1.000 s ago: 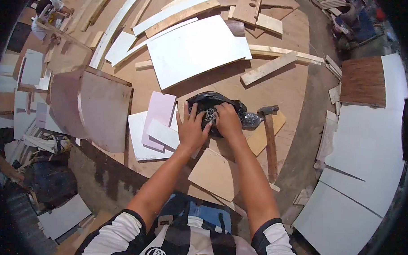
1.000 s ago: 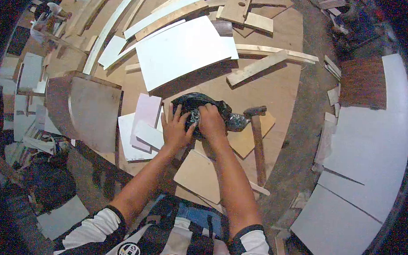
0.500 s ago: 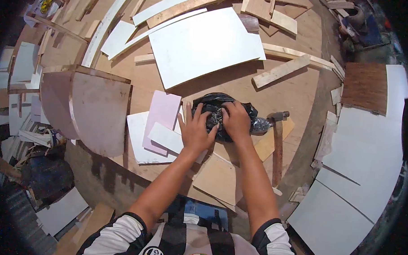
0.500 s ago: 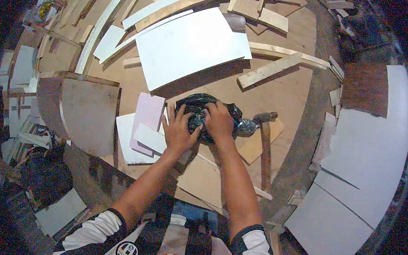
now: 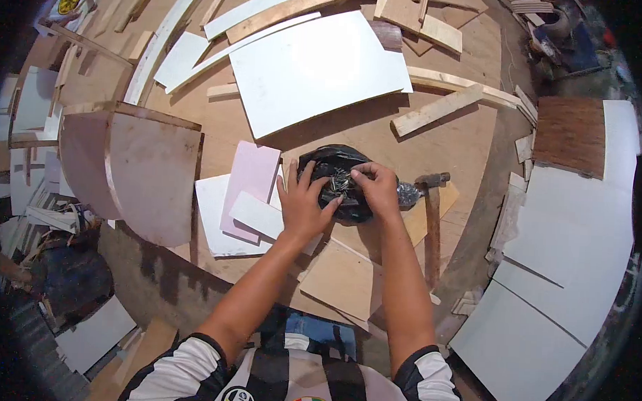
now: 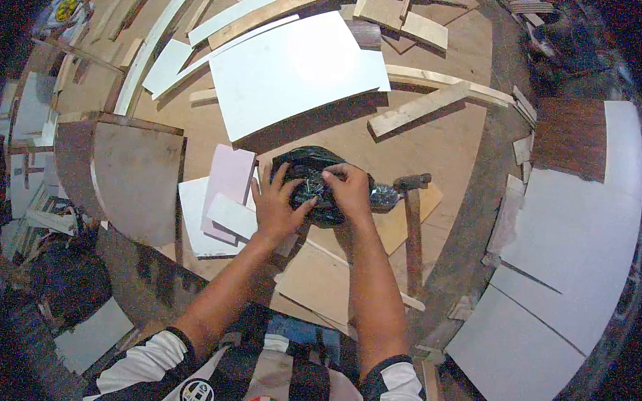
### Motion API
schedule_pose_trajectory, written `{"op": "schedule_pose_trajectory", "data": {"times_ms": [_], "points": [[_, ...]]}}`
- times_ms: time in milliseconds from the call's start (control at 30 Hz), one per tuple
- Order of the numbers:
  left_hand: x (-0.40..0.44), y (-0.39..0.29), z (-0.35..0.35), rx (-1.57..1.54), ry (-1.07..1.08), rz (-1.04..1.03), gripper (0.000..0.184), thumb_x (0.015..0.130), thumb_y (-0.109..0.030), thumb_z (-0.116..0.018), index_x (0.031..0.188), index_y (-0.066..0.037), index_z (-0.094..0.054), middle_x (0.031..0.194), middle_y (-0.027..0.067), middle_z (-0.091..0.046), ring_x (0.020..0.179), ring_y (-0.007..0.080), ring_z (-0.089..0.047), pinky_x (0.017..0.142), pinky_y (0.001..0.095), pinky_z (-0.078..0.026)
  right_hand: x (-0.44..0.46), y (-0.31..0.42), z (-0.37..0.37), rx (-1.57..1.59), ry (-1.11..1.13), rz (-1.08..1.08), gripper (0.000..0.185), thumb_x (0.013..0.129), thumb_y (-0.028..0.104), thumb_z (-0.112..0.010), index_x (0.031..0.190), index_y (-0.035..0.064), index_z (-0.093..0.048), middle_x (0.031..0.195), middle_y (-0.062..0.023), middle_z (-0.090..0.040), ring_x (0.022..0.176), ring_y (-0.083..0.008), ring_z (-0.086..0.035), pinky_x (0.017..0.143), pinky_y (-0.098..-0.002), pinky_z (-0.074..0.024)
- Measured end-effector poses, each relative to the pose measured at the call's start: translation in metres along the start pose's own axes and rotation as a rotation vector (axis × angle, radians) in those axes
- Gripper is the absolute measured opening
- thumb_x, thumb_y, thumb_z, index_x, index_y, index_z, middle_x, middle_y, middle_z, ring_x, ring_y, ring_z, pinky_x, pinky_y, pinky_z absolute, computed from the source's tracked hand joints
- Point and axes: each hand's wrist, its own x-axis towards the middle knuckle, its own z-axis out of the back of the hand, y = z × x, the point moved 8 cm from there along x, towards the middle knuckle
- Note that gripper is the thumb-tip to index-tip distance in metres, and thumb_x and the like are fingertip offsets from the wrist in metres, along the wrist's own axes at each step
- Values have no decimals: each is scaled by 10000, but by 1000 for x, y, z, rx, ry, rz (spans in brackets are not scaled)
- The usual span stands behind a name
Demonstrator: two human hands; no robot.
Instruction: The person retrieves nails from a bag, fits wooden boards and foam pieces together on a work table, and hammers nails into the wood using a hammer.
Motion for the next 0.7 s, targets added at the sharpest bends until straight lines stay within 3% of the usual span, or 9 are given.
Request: {"op": "schedule_pose_trajectory", "data": {"times_ms": [267,367,467,533,567,633,667,700], "points": [[-5,-14,21,-157,-135,-45,355,775,-376,-827,1040,-146,-768,1402,107,-565,1431,404,-354,1140,672,-173,-17,8,-1,217,90,-130,128,892,55,-722,996,-10,-764,862,-57,-746,768,-137,-681,721,-292,-551],[-8,-20,29,-204,-203,-64,317,770,-333,-845,1009,-136,-778,1344,104,-623,1418,388,-393,1142,675,-150,-23,13,-2,204,107,-57,150,934,87,-714,1046,-8,-743,847,-38,-724,699,-81,-627,638,-230,-504],[-8,-35,40,-214,-236,-114,281,786,-301,-833,1003,-132,-777,1259,82,-664,1364,363,-453,1138,647,-168,-36,27,0,259,126,-20,148,913,64,-731,1043,-4,-756,859,-39,-728,739,-77,-633,649,-234,-505],[-10,-43,43,-234,-227,-142,226,790,-226,-831,977,-109,-781,1108,88,-710,1212,328,-577,1077,545,-344,-46,36,4,251,123,-7,146,905,51,-735,1039,-4,-758,859,-38,-728,760,-76,-637,658,-234,-506],[-11,-47,44,-237,-227,-146,226,790,-226,-831,977,-109,-781,1108,88,-710,1212,328,-577,1077,545,-344,-51,38,7,242,124,5,145,896,38,-739,1034,-4,-760,860,-38,-728,781,-75,-640,667,-233,-508],[-12,-49,36,-485,-112,-63,177,798,-142,-820,956,-71,-785,955,106,-725,972,291,-672,878,422,-507,-57,37,16,183,117,71,157,878,51,-753,1025,-3,-765,890,-51,-741,805,-103,-662,717,-258,-524],[-14,-54,37,-487,-114,-67,177,798,-142,-820,956,-71,-785,955,106,-725,972,291,-672,878,422,-507,-61,40,21,124,114,134,170,860,65,-767,1015,-3,-769,920,-64,-754,829,-131,-683,767,-282,-540],[-18,-59,36,-545,-105,-52,163,802,-119,-813,947,-53,-781,895,116,-717,897,279,-672,799,388,-513,-66,41,26,125,112,138,170,860,65,-767,1015,-3,-769,920,-64,-754,829,-131,-683,767,-282,-540]]}}
